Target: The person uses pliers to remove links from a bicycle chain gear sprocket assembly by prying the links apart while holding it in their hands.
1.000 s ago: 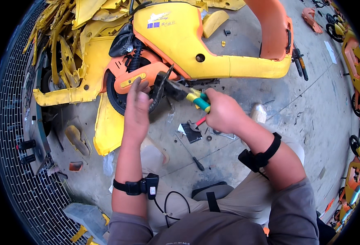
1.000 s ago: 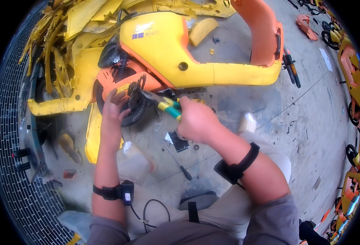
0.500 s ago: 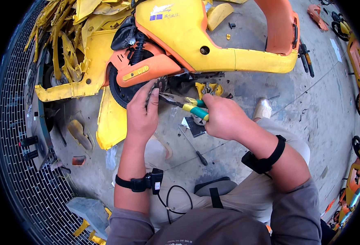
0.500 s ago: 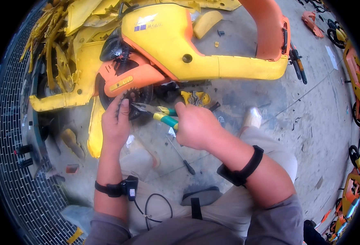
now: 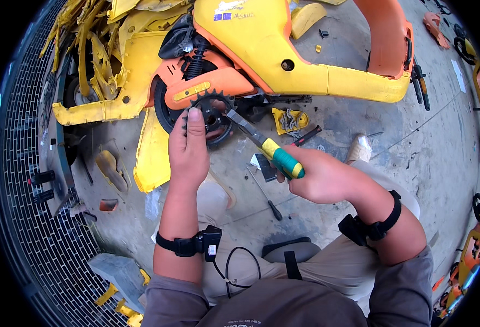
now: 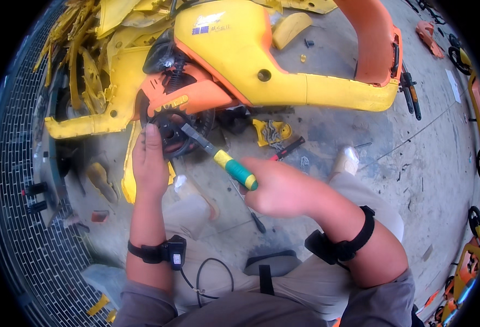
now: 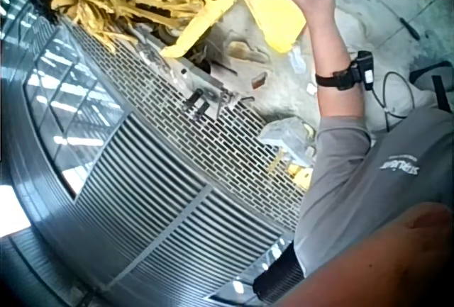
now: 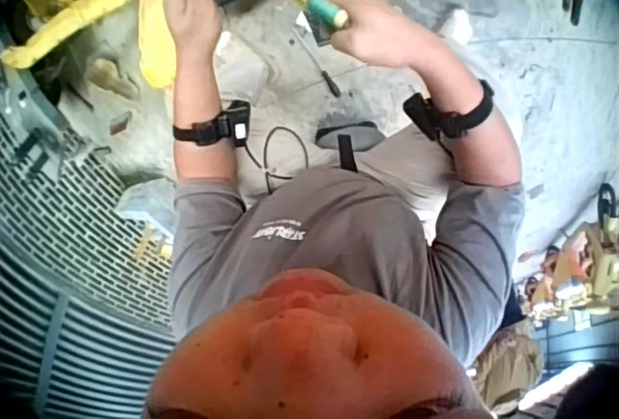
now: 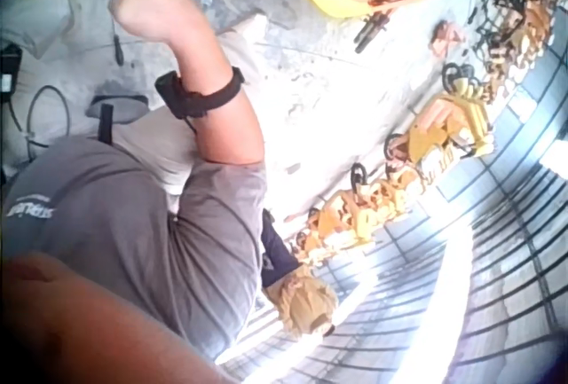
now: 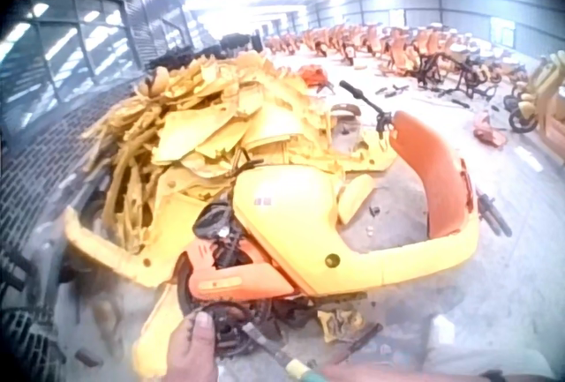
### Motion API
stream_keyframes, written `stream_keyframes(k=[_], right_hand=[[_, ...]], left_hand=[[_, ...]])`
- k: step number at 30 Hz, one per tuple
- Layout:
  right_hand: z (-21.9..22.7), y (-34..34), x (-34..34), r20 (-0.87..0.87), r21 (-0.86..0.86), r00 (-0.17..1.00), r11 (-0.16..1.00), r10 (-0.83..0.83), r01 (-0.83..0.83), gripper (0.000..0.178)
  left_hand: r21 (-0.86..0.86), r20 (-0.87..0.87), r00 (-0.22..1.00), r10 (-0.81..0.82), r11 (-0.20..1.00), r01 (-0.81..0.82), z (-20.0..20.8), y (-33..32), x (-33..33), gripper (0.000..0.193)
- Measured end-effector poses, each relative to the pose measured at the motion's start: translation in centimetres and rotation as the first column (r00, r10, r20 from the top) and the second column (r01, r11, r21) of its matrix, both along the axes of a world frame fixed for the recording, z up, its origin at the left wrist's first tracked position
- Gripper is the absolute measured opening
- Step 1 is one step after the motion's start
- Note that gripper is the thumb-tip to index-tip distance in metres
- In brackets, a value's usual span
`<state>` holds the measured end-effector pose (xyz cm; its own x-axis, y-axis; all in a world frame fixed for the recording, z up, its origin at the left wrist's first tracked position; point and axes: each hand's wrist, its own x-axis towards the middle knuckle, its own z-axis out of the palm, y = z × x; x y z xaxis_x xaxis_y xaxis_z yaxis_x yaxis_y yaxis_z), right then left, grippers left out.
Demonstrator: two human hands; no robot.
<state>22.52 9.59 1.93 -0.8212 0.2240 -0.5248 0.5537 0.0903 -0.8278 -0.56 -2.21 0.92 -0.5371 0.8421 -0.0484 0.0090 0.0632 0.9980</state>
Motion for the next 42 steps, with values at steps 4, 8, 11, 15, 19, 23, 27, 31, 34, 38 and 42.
stream_keyframes(k=[4, 8, 11, 15, 19, 23, 27, 31, 34, 38, 42], right_hand=[[0.5, 0.2, 0.2, 0.017, 0.051, 1.000, 0.998, 0.020, -0.021, 0.042], [0.9, 0.3, 0.2, 0.020, 0.236, 0.999, 0.971, -0.029, 0.024, 0.050], [-0.7, -0.4, 1.0, -0.117, 0.511, 0.992, 0.853, -0.051, 0.104, 0.052], [-1.0, -0.8, 0.6, -0.107, 0.712, 0.994, 0.695, -0.029, 0.097, 0.053], [-1.2, -1.0, 0.3, -0.130, 0.794, 0.991, 0.596, -0.021, 0.117, 0.056], [-0.9, -1.1, 0.2, -0.111, 0.823, 0.994, 0.559, -0.021, 0.104, 0.055], [-0.8, -1.3, 0.0, -0.120, 0.838, 0.992, 0.533, -0.034, 0.119, 0.052], [-0.8, -1.3, -0.1, -0.129, 0.838, 0.991, 0.533, -0.018, 0.119, 0.049], [-0.9, -1.5, -0.1, -0.143, 0.845, 0.990, 0.518, -0.020, 0.133, 0.048], [-1.0, -1.5, -0.2, -0.162, 0.875, 0.986, 0.458, -0.024, 0.155, 0.046], [-0.7, -1.4, -0.4, -0.200, 0.886, 0.979, 0.421, -0.024, 0.191, 0.043]], left_hand=[[-0.034, -0.008, 0.999, 0.033, 0.999, -0.033, 0.0, 0.6, 0.6, 0.053], [-0.049, -0.085, 0.995, 0.046, 0.998, -0.050, 0.1, 0.7, 1.1, 0.049], [-0.030, -0.131, 0.991, 0.023, 0.999, -0.027, -0.3, 0.7, 1.2, 0.046], [-0.024, -0.258, 0.966, 0.025, 0.999, -0.032, -1.2, 0.4, 1.3, 0.051], [-0.058, -0.429, 0.903, -0.017, 0.998, -0.008, -2.1, 0.2, 1.1, 0.066], [0.093, -0.548, 0.836, 0.015, 0.995, 0.043, -2.7, 0.6, 1.1, 0.061], [0.118, -0.683, 0.731, 0.003, 0.987, 0.106, -2.4, 0.8, 1.3, 0.062], [0.081, -0.746, 0.665, -0.011, 0.991, 0.107, -2.0, 0.8, 1.5, 0.060], [0.098, -0.752, 0.659, 0.005, 0.990, 0.103, -1.8, 0.8, 1.5, 0.060], [0.129, -0.664, 0.747, 0.028, 0.989, 0.077, -2.6, 0.5, 1.4, 0.059], [0.142, -0.659, 0.751, 0.030, 0.986, 0.085, -2.7, 0.3, 1.1, 0.060]])
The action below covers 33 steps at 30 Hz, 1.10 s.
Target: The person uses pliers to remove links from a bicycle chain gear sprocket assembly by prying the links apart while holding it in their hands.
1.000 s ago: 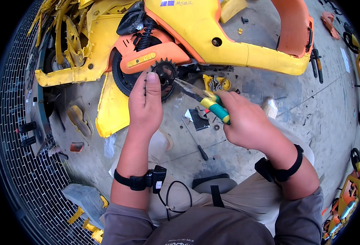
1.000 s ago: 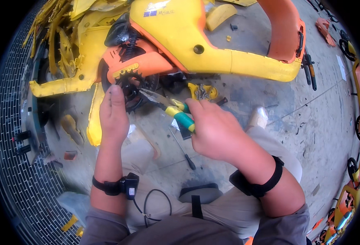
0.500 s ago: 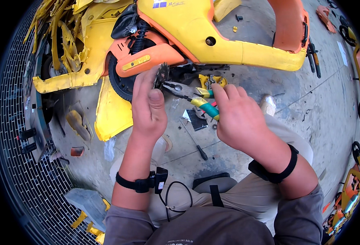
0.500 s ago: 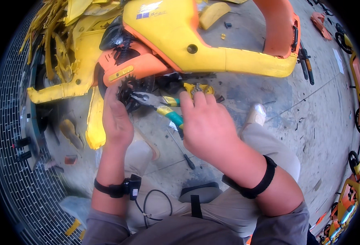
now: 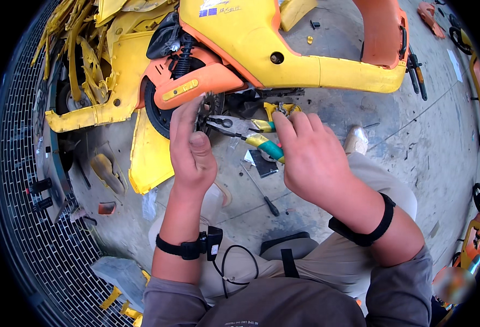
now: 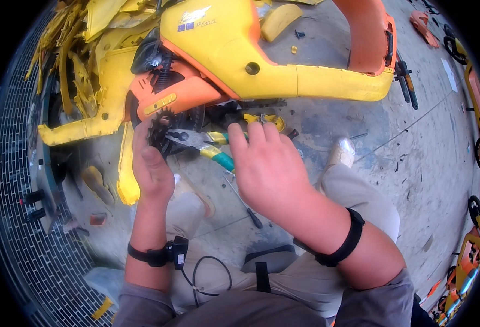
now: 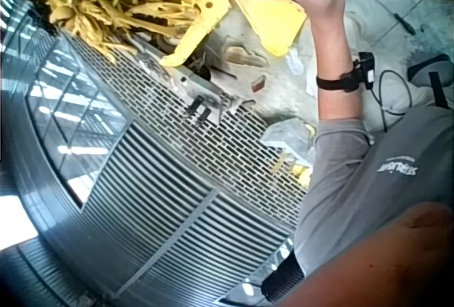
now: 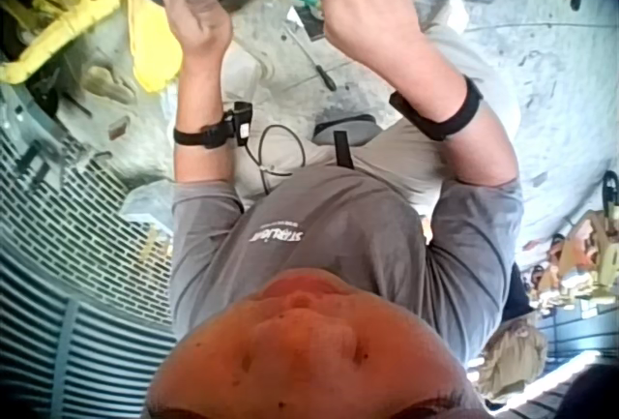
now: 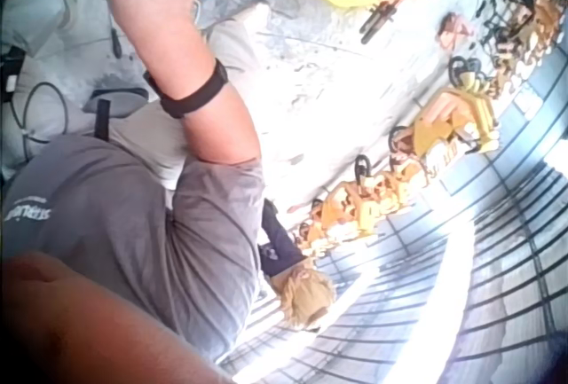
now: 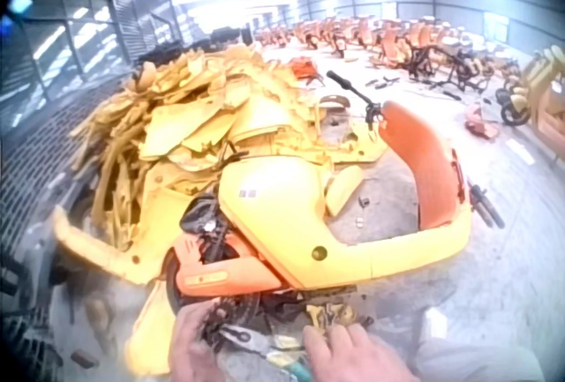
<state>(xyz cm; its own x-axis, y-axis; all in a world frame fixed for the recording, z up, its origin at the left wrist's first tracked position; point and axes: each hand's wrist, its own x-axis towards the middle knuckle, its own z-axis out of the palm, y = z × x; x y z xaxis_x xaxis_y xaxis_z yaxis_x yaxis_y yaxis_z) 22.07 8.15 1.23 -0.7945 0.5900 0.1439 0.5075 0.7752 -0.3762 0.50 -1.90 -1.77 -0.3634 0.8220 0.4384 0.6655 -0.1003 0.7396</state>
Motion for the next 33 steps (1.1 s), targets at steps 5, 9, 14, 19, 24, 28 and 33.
stream_keyframes(k=[5, 9, 14, 19, 24, 28, 33], right_hand=[[0.0, 0.0, -0.1, 0.019, 0.002, 1.000, 1.000, -0.009, 0.009, 0.034], [-0.2, 0.5, -0.3, 0.002, 0.075, 1.000, 0.997, 0.003, -0.004, 0.030], [-1.4, 0.8, -0.3, -0.057, -0.034, 0.998, 0.999, 0.008, -0.010, 0.028], [-1.6, 1.7, -0.4, -0.033, -0.164, 0.998, 0.985, 0.047, -0.052, 0.033], [-1.6, 1.8, -0.9, -0.026, -0.212, 0.999, 0.976, 0.033, -0.038, 0.035], [-1.8, 1.5, -1.1, -0.024, -0.197, 0.999, 0.980, 0.022, -0.027, 0.034], [-1.7, 1.2, -1.4, 0.002, -0.202, 1.000, 0.979, 0.018, -0.018, 0.033]], left_hand=[[-0.021, -0.093, 0.995, 0.026, 0.999, -0.028, 0.3, 0.2, 0.3, 0.068], [-0.040, -0.051, 0.997, 0.063, 0.997, -0.065, 0.4, -0.1, 0.6, 0.080], [-0.024, -0.102, 0.994, 0.041, 0.999, -0.044, 0.4, -0.2, 0.4, 0.059], [-0.096, -0.090, 0.993, 0.082, 0.991, -0.091, 0.4, -0.2, 0.9, 0.044], [-0.049, -0.126, 0.990, 0.065, 0.996, -0.072, 0.8, -0.4, 0.8, 0.039], [-0.095, -0.193, 0.977, 0.093, 0.989, -0.113, 1.2, -0.3, 0.9, 0.038], [-0.077, -0.284, 0.945, 0.160, 0.979, -0.189, 0.9, -0.2, 1.1, 0.039]])
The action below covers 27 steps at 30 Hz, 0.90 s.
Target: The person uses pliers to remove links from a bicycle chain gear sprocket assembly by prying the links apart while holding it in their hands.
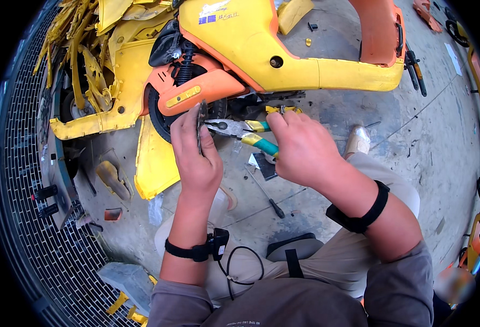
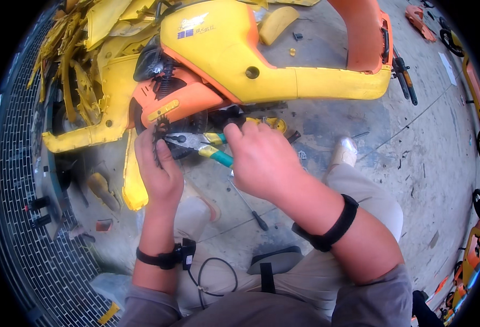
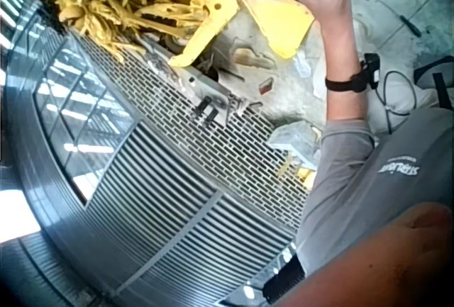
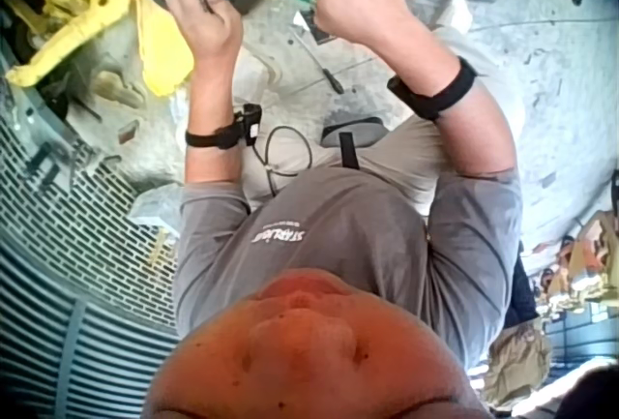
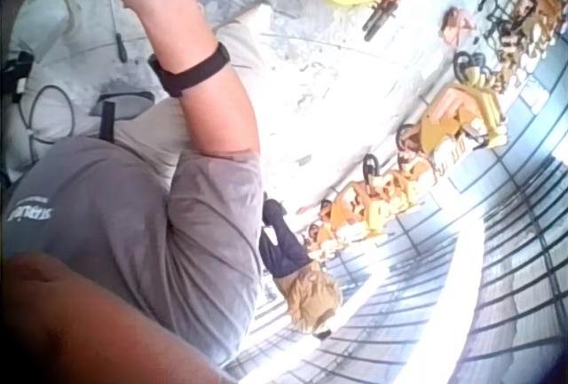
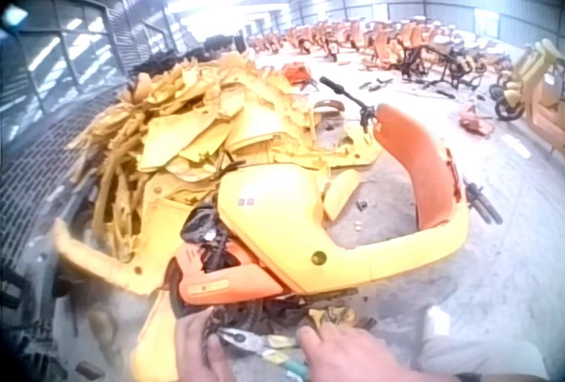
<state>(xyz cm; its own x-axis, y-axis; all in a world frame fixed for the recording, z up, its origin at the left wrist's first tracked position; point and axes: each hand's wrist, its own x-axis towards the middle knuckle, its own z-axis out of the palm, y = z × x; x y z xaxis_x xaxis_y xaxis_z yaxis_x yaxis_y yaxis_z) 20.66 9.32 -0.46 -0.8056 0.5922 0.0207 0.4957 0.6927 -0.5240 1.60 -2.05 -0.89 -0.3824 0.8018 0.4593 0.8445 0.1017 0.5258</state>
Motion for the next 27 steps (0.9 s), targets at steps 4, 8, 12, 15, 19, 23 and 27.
stream_keyframes(k=[4, 8, 12, 15, 19, 23, 27], right_hand=[[-0.4, -0.3, -0.5, 0.054, -0.053, 0.998, 0.998, -0.012, 0.015, 0.042], [-0.7, -0.5, -0.8, 0.022, 0.016, 0.999, 0.999, -0.031, 0.031, 0.036], [0.3, 0.9, 0.3, 0.169, -0.171, 0.984, 0.982, -0.056, 0.085, 0.030], [1.9, 2.4, 1.0, 0.257, -0.497, 0.963, 0.844, -0.080, 0.202, 0.033], [4.2, 2.6, 0.8, 0.234, -0.772, 0.970, 0.592, -0.073, 0.231, 0.039], [3.5, 1.5, 1.7, 0.062, -0.776, 0.996, 0.630, 0.059, 0.011, 0.032], [2.9, 0.6, 1.7, 0.000, -0.638, 0.998, 0.769, 0.065, -0.050, 0.044]], left_hand=[[-0.007, -0.034, 0.997, 0.064, 0.998, -0.064, -0.5, 0.2, 0.3, 0.038], [-0.049, -0.171, 0.973, 0.157, 0.985, -0.168, -1.3, 0.5, 0.5, 0.033], [-0.078, 0.261, 0.943, 0.204, 0.979, -0.190, -1.6, -0.1, -1.9, 0.037], [-0.087, 0.752, 0.627, 0.203, 0.974, -0.210, 1.2, -0.2, -1.8, 0.048], [0.048, 0.860, 0.510, 0.002, 0.995, -0.086, 1.1, -0.4, -2.4, 0.061], [0.028, 0.830, 0.558, 0.004, 0.998, -0.049, 1.7, 0.1, -1.1, 0.076], [0.081, 0.795, 0.604, -0.059, 0.997, -0.010, 1.3, -0.2, -0.7, 0.076]])
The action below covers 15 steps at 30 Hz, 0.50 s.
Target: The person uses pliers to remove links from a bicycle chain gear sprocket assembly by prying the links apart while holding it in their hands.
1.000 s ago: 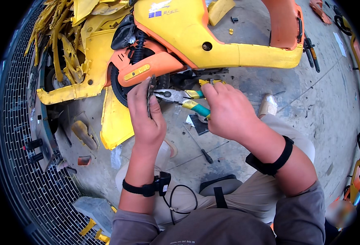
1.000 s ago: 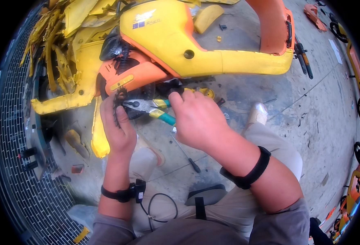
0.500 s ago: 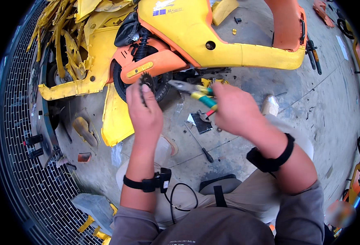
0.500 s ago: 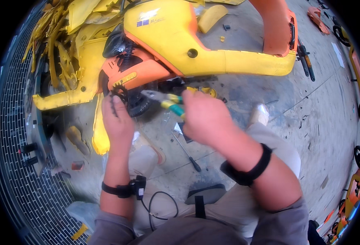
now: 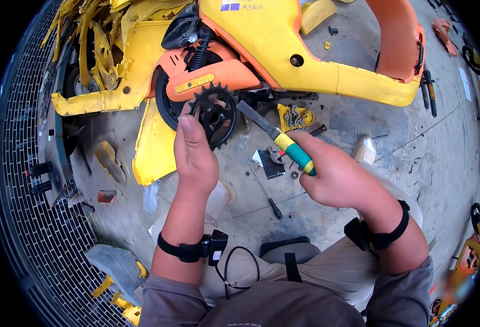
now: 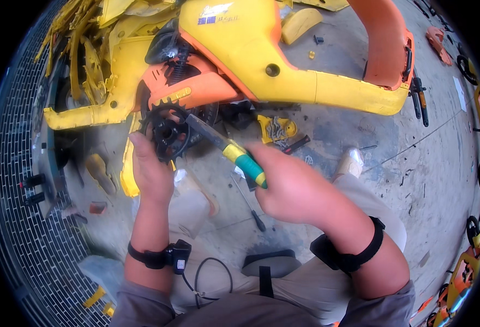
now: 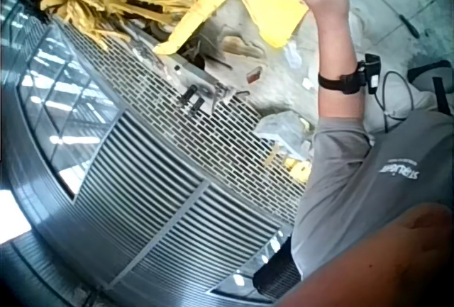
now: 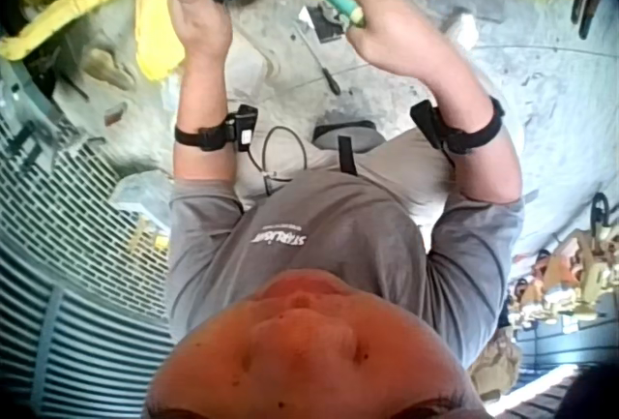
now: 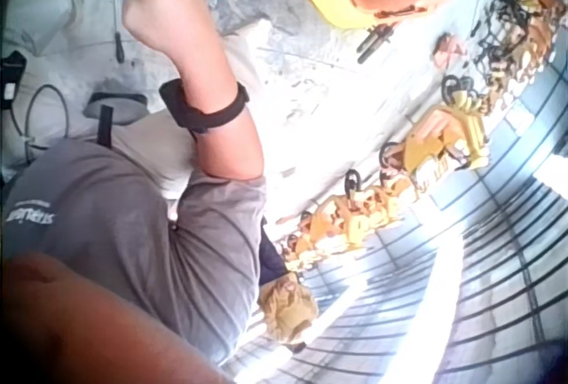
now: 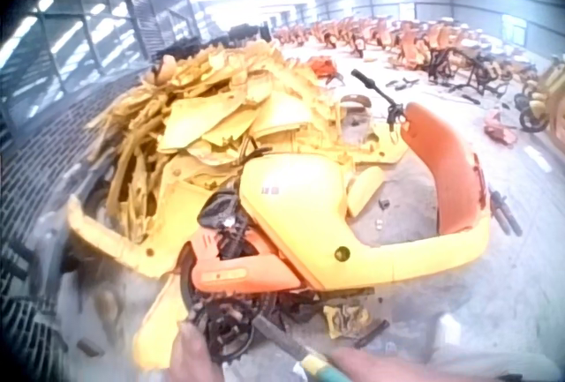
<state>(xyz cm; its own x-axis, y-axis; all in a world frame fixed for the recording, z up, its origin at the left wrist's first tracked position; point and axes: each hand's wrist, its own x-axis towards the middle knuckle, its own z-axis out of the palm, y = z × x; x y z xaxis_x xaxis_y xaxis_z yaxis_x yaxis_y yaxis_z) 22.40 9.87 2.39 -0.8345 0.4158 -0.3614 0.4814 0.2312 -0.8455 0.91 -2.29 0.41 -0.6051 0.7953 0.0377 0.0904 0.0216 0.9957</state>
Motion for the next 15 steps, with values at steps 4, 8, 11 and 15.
stream_keyframes(k=[4, 8, 11, 15], right_hand=[[-1.4, -0.6, 0.4, -0.094, 0.367, 0.996, 0.930, -0.001, 0.036, 0.058], [-1.9, -0.9, 0.0, -0.087, 0.605, 0.996, 0.793, -0.017, 0.066, 0.066], [-1.8, -1.1, -0.1, -0.082, 0.686, 0.996, 0.723, -0.034, 0.081, 0.067], [-1.1, -1.3, -0.3, -0.059, 0.734, 0.997, 0.674, -0.053, 0.079, 0.063]], left_hand=[[0.044, -0.100, 0.995, -0.021, 0.999, 0.026, -0.1, 0.2, 0.5, 0.070], [0.040, -0.288, 0.957, 0.005, 0.999, 0.007, -1.9, -0.5, 0.2, 0.078], [0.085, -0.477, 0.878, -0.034, 0.993, 0.085, -2.3, -0.4, -0.2, 0.070], [0.119, -0.581, 0.813, -0.038, 0.984, 0.132, -1.9, 0.0, -0.1, 0.070]])
